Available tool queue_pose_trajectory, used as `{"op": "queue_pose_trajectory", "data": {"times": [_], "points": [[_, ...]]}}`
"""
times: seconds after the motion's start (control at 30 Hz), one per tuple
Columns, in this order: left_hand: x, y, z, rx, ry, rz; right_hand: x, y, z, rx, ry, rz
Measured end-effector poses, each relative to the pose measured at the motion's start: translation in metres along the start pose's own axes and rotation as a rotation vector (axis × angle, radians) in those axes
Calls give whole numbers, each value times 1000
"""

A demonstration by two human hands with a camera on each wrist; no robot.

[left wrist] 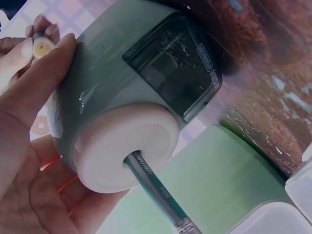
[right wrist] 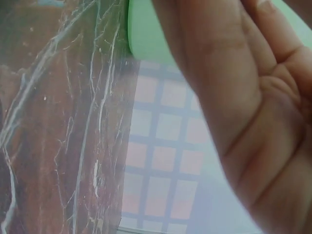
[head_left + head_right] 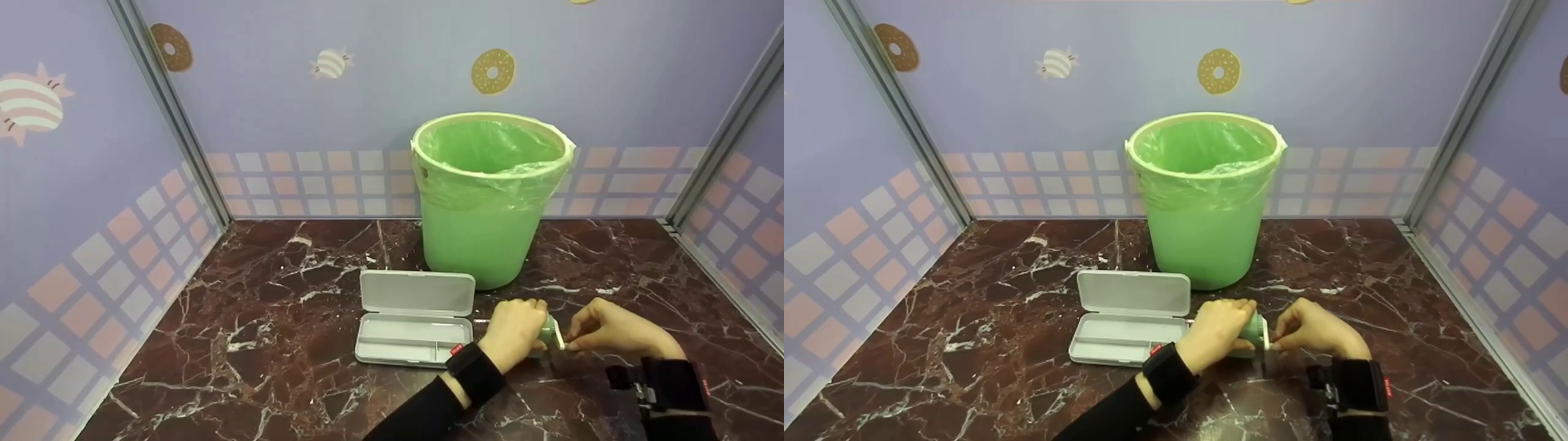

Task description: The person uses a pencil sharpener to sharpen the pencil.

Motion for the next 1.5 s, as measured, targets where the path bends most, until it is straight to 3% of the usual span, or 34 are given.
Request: {"op": "queue_pose_trajectory", "data": {"times": [0.3, 0.73, 1.1, 1.5], "points": [[0, -1, 0, 7, -9, 8, 10, 7, 13, -129, 93, 63], [-1, -2, -2, 27, -21, 8, 6, 9, 32, -374, 140, 9], [-1, -2, -3, 42, -31, 0, -6, 7, 37, -594, 118, -122], [-3, -1, -3, 62, -16, -14, -14, -2, 38, -718, 294, -166]]}}
Point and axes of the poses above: each hand's wrist, its own y-axis away from the middle knuckle, its own z-axis out of the back of the hand, x = y × z, the point moved 8 cm from there along -y, towards the middle knuckle, and after that the axes turned 8 degrees about x, right-handed, at the moved point
